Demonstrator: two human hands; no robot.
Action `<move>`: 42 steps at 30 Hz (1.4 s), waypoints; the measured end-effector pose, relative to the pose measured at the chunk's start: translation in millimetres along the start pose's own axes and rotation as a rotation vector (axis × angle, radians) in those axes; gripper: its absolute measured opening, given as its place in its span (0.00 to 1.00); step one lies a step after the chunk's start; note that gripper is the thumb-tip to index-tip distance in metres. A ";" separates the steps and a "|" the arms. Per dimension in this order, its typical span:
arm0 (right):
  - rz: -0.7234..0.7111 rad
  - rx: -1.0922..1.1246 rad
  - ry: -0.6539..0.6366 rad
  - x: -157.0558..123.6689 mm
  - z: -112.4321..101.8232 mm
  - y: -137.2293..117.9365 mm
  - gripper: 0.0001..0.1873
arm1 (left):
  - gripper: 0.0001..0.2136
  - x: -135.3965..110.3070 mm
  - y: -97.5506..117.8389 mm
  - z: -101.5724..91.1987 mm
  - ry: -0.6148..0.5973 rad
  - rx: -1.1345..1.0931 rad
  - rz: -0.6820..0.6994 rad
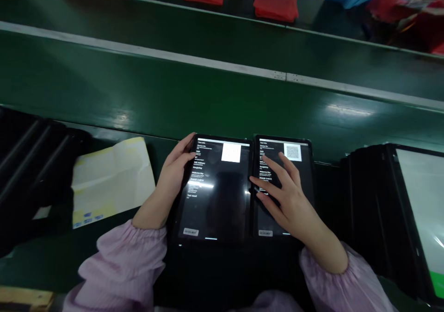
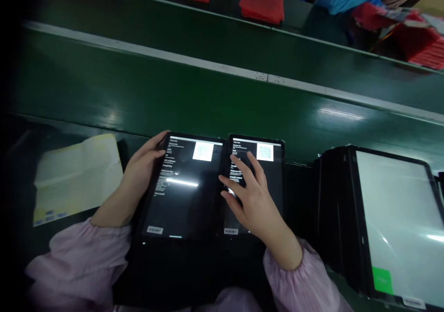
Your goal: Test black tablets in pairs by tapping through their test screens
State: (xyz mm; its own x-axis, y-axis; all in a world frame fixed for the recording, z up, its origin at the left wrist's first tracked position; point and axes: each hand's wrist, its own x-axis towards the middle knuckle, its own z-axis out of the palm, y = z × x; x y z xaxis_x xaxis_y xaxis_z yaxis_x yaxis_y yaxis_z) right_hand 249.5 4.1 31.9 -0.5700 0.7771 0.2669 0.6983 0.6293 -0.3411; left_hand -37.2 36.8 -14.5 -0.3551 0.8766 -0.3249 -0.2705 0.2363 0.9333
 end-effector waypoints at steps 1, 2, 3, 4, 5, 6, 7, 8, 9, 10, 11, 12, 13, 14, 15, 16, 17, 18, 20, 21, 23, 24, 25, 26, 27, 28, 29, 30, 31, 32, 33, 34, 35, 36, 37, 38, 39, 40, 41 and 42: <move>0.001 -0.008 0.001 0.4 -0.1 0.0 0.18 | 0.27 0.0 -0.4 -0.1 -0.004 0.002 0.000; 0.001 -0.017 0.006 1.0 -0.5 0.0 0.18 | 0.27 0.0 -0.7 -0.3 -0.010 0.007 0.002; -0.001 -0.026 0.016 1.7 -1.5 0.3 0.17 | 0.28 0.0 -1.0 -0.5 -0.018 0.013 0.005; 0.000 -0.034 0.031 2.5 -3.1 0.8 0.17 | 0.28 0.1 -1.1 -0.7 -0.025 0.018 0.009; 0.008 -0.041 0.054 3.2 -5.3 1.9 0.16 | 0.28 0.1 -1.2 -0.9 -0.028 0.022 0.015; 0.023 -0.050 0.082 3.8 -8.1 3.5 0.15 | 0.28 0.3 -1.2 -1.2 -0.029 0.024 0.018; 0.047 -0.063 0.115 4.1 -11.4 5.7 0.15 | 0.28 0.5 -1.2 -1.5 -0.030 0.022 0.019; 0.079 -0.080 0.149 4.0 -14.9 8.5 0.16 | 0.28 0.8 -1.1 -1.9 -0.030 0.015 0.018; 0.117 -0.101 0.182 3.6 -18.2 11.7 0.17 | 0.27 1.1 -1.2 -2.4 -0.033 0.005 0.018; 0.156 -0.123 0.210 3.0 -21.2 15.1 0.17 | 0.27 1.5 -1.3 -3.0 -0.039 -0.006 0.019; 0.190 -0.143 0.231 2.2 -23.5 18.5 0.17 | 0.27 2.0 -1.5 -3.8 -0.047 -0.012 0.019; 0.219 -0.158 0.245 1.3 -25.0 21.7 0.17 | 0.28 2.4 -2.0 -4.5 -0.055 -0.007 0.022; 0.241 -0.166 0.254 0.5 -25.8 24.5 0.17 | 0.28 2.7 -2.5 -5.2 -0.062 0.016 0.026; 0.256 -0.171 0.260 -0.1 -25.7 26.7 0.17 | 0.29 2.9 -3.1 -5.8 -0.065 0.055 0.033; 0.265 -0.172 0.266 -0.4 -25.0 28.3 0.17 | 0.31 3.0 -3.6 -6.1 -0.069 0.107 0.045; 0.271 -0.174 0.270 -0.4 -23.7 29.5 0.17 | 0.34 2.8 -4.0 -6.3 -0.074 0.167 0.059; 0.272 -0.177 0.273 -0.2 -22.1 30.3 0.18 | 0.37 2.4 -4.1 -6.1 -0.080 0.219 0.074; 0.272 -0.180 0.273 0.2 -20.3 30.9 0.18 | 0.40 1.8 -3.9 -5.8 -0.082 0.251 0.081; 0.271 -0.188 0.262 1.2 -16.8 32.0 0.19 | 0.43 0.1 -2.7 -4.7 -0.079 0.239 0.056; 0.271 -0.192 0.252 1.7 -15.2 32.8 0.19 | 0.41 -0.7 -1.9 -4.1 -0.070 0.199 0.032; 0.276 -0.200 0.232 2.6 -12.4 34.9 0.20 | 0.33 -1.5 -0.5 -2.8 -0.052 0.095 0.005; 0.280 -0.204 0.226 3.0 -11.2 36.2 0.20 | 0.30 -1.2 -0.2 -2.3 -0.047 0.055 0.012; 0.282 -0.208 0.225 3.5 -10.0 37.4 0.20 | 0.27 -0.3 -0.1 -1.8 -0.043 0.026 0.029; 0.284 -0.211 0.226 4.0 -9.0 38.4 0.21 | 0.25 1.2 -0.2 -1.3 -0.039 0.007 0.051; 0.286 -0.214 0.227 4.7 -8.2 39.3 0.21 | 0.24 3.3 -0.4 -1.0 -0.034 0.000 0.068; 0.285 -0.214 0.229 5.4 -7.8 39.9 0.21 | 0.24 5.7 -0.6 -0.8 -0.026 0.004 0.078; 0.285 -0.210 0.230 6.2 -8.0 40.1 0.21 | 0.23 8.3 -0.7 -0.6 -0.018 0.015 0.078; 0.284 -0.204 0.233 6.9 -8.9 40.1 0.21 | 0.23 10.8 -0.7 -0.6 -0.017 0.030 0.069; 0.283 -0.198 0.241 7.5 -10.4 39.9 0.21 | 0.24 13.1 -0.5 -0.6 -0.018 0.045 0.059; 0.281 -0.194 0.255 7.9 -12.6 39.5 0.20 | 0.24 14.8 -0.2 -0.6 -0.022 0.057 0.050; 0.280 -0.193 0.272 8.0 -15.3 39.1 0.20 | 0.24 16.1 0.0 -0.7 -0.028 0.064 0.045; 0.281 -0.195 0.288 7.8 -18.1 38.7 0.20 | 0.24 16.9 0.1 -0.9 -0.032 0.070 0.045; 0.284 -0.198 0.299 7.2 -20.8 38.4 0.19 | 0.25 17.2 0.2 -1.1 -0.036 0.077 0.046; 0.289 -0.199 0.303 6.4 -23.3 38.1 0.19 | 0.25 17.3 0.0 -1.3 -0.040 0.088 0.050; 0.296 -0.199 0.301 5.4 -25.3 37.7 0.19 | 0.25 17.1 -0.2 -1.6 -0.044 0.103 0.055; 0.304 -0.197 0.296 4.2 -26.9 37.2 0.19 | 0.25 16.9 -0.5 -1.9 -0.047 0.119 0.059; 0.310 -0.194 0.293 2.8 -27.9 36.5 0.19 | 0.25 16.5 -0.8 -2.1 -0.048 0.130 0.061; 0.315 -0.191 0.292 1.4 -28.6 35.6 0.19 | 0.25 16.2 -1.0 -2.1 -0.045 0.131 0.060; 0.318 -0.188 0.294 -0.3 -28.9 34.6 0.19 | 0.25 15.9 -1.1 -2.0 -0.037 0.120 0.056; 0.319 -0.184 0.297 -2.0 -29.0 33.4 0.19 | 0.24 15.5 -1.1 -1.7 -0.028 0.100 0.047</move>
State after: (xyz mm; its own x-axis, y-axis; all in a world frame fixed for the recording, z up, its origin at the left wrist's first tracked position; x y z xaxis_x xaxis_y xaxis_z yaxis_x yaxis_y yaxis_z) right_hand 286.5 23.7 46.1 -0.1841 0.8837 0.4304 0.8990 0.3284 -0.2898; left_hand -43.9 49.5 -20.8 -0.3396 0.8989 -0.2769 -0.1632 0.2336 0.9585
